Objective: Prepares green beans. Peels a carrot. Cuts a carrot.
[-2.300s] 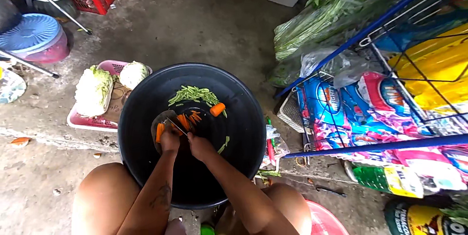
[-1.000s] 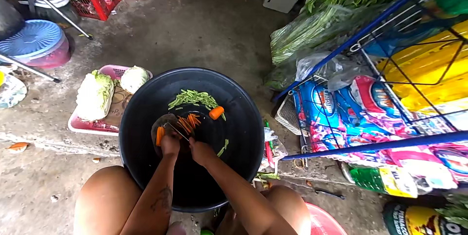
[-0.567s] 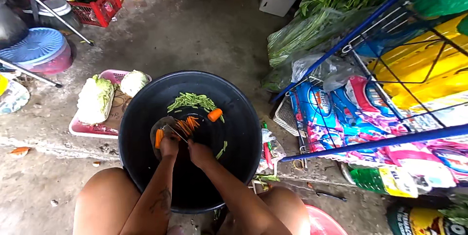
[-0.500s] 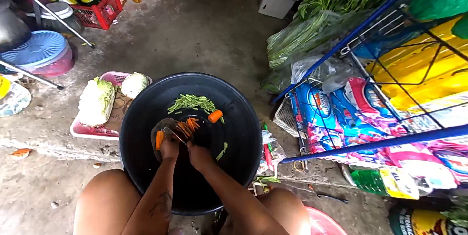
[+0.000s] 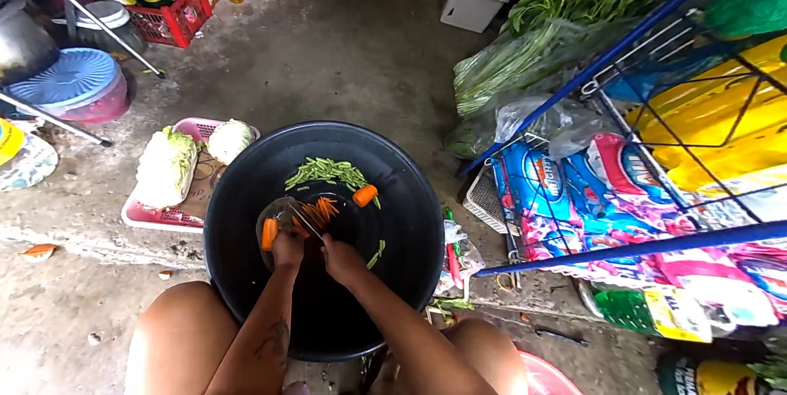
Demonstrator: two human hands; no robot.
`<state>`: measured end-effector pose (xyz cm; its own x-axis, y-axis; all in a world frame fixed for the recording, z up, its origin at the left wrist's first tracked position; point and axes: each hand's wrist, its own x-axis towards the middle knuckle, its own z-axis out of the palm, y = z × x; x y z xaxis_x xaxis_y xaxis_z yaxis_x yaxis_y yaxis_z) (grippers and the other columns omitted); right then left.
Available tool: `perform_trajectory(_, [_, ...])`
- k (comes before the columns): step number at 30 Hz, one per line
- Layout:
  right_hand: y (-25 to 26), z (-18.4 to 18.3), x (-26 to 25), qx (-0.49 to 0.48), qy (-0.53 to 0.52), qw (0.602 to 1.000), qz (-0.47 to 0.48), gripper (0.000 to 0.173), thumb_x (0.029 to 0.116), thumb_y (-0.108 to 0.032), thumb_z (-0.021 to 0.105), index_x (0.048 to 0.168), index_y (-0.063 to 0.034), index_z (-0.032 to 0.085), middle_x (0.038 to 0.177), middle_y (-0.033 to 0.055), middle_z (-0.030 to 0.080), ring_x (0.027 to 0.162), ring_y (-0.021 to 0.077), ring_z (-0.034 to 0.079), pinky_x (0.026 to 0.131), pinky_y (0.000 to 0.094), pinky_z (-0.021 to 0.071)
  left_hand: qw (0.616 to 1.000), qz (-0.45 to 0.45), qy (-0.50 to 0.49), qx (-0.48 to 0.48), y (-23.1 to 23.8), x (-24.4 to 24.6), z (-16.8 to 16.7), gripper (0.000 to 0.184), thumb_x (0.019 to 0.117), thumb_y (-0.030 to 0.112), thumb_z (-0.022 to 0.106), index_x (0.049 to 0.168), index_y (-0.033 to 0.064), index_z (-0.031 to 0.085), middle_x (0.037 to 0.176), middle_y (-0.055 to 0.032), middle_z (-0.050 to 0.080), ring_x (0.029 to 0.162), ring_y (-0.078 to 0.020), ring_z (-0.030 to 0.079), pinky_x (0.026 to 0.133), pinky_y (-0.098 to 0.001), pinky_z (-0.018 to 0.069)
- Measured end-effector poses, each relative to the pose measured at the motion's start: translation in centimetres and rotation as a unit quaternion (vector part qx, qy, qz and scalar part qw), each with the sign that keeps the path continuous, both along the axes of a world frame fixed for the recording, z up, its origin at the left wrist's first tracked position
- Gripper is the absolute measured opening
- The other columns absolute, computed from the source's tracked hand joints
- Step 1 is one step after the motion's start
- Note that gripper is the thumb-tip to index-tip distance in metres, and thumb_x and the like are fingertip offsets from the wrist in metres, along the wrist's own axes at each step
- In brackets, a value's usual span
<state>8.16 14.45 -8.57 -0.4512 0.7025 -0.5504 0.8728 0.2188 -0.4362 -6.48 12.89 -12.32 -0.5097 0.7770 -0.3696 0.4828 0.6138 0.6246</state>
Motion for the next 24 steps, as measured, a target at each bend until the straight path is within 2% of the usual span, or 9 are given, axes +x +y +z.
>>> perform_trajectory(3, [-0.7,0.5,-0.5,-0.013,-0.007,1.000,0.006,0.040,0.1139,-0.029,0.035,0.149,-0.0112,0.043,0.123,0.0211,0.068,0.117,0.0382,0.068,0.097,0.0558,0.0547,1.000,0.009,-0.004,0.005,-0.1,0.0,0.2,0.024,0.1008,0.017,0.065,0.118,0.0018,0.069,0.116,-0.0180,0.072,0.112,-0.0316,0.068,0.102,-0.0505,0.0518])
perform_trajectory(12, [-1.7,-0.3,-1.4,-0.025,-0.009,0.999,-0.029,0.041,0.1141,-0.028,0.033,0.152,-0.0125,0.041,0.123,0.0213,0.068,0.117,0.0388,0.068,0.097,0.0563,0.0547,1.000,0.003,0.005,-0.020,0.0,0.1,0.6,0.026,0.1038,0.018,0.058,0.121,0.0022,0.069,0.121,-0.0191,0.071,0.117,-0.0327,0.067,0.104,-0.0516,0.0507])
perform_trajectory(18, [-0.6,-1.4,-1.0,-0.066,0.014,0.997,-0.033,0.047,0.1137,-0.029,0.036,0.156,-0.0108,0.035,0.129,0.0229,0.066,0.120,0.0383,0.066,0.101,0.0558,0.0528,0.999,-0.007,0.017,-0.032,0.3,0.1,0.3,0.026,0.1039,0.019,0.057,0.120,0.0031,0.070,0.121,-0.0186,0.071,0.117,-0.0327,0.068,0.104,-0.0519,0.0508])
perform_trajectory(19, [0.1,-1.7,-0.5,-0.089,0.034,0.995,-0.035,0.049,0.1138,-0.030,0.037,0.158,-0.0093,0.033,0.130,0.0241,0.064,0.117,0.0384,0.067,0.100,0.0552,0.0532,0.999,-0.007,0.014,-0.031,0.4,0.2,0.4,0.026,0.1036,0.018,0.057,0.121,0.0029,0.070,0.121,-0.0186,0.071,0.117,-0.0328,0.068,0.104,-0.0521,0.0508])
perform_trajectory(20, [0.6,-2.3,0.1,-0.101,0.061,0.992,-0.040,0.050,0.1137,-0.032,0.038,0.157,-0.0083,0.033,0.126,0.0249,0.064,0.108,0.0380,0.069,0.093,0.0540,0.0554,1.000,-0.007,0.013,-0.027,0.5,0.3,0.4,0.025,0.1032,0.017,0.058,0.120,0.0021,0.069,0.120,-0.0187,0.071,0.116,-0.0328,0.068,0.104,-0.0520,0.0512])
perform_trajectory(21, [0.9,-2.6,0.4,-0.097,0.079,0.991,-0.047,0.049,0.1136,-0.032,0.039,0.157,-0.0076,0.035,0.124,0.0255,0.064,0.104,0.0380,0.069,0.091,0.0538,0.0558,1.000,-0.008,0.013,-0.023,0.6,0.3,0.3,0.025,0.1028,0.016,0.058,0.120,0.0012,0.069,0.119,-0.0191,0.071,0.115,-0.0330,0.068,0.103,-0.0518,0.0517])
perform_trajectory(23, [1.1,-2.1,0.7,-0.046,0.069,0.994,-0.065,0.047,0.1133,-0.030,0.039,0.154,-0.0071,0.040,0.126,0.0241,0.066,0.115,0.0383,0.068,0.099,0.0547,0.0533,1.000,-0.014,0.014,-0.020,0.6,0.3,0.6,0.025,0.1020,0.015,0.059,0.121,0.0005,0.068,0.121,-0.0202,0.070,0.117,-0.0337,0.067,0.104,-0.0517,0.0512])
perform_trajectory(24, [1.0,-1.6,0.8,-0.017,0.051,0.995,-0.078,0.045,0.1133,-0.030,0.038,0.153,-0.0076,0.041,0.126,0.0229,0.067,0.118,0.0379,0.067,0.101,0.0546,0.0531,0.999,-0.020,0.016,-0.023,0.5,0.3,0.7,0.026,0.1021,0.015,0.059,0.121,0.0003,0.068,0.123,-0.0208,0.069,0.119,-0.0341,0.066,0.105,-0.0515,0.0504])
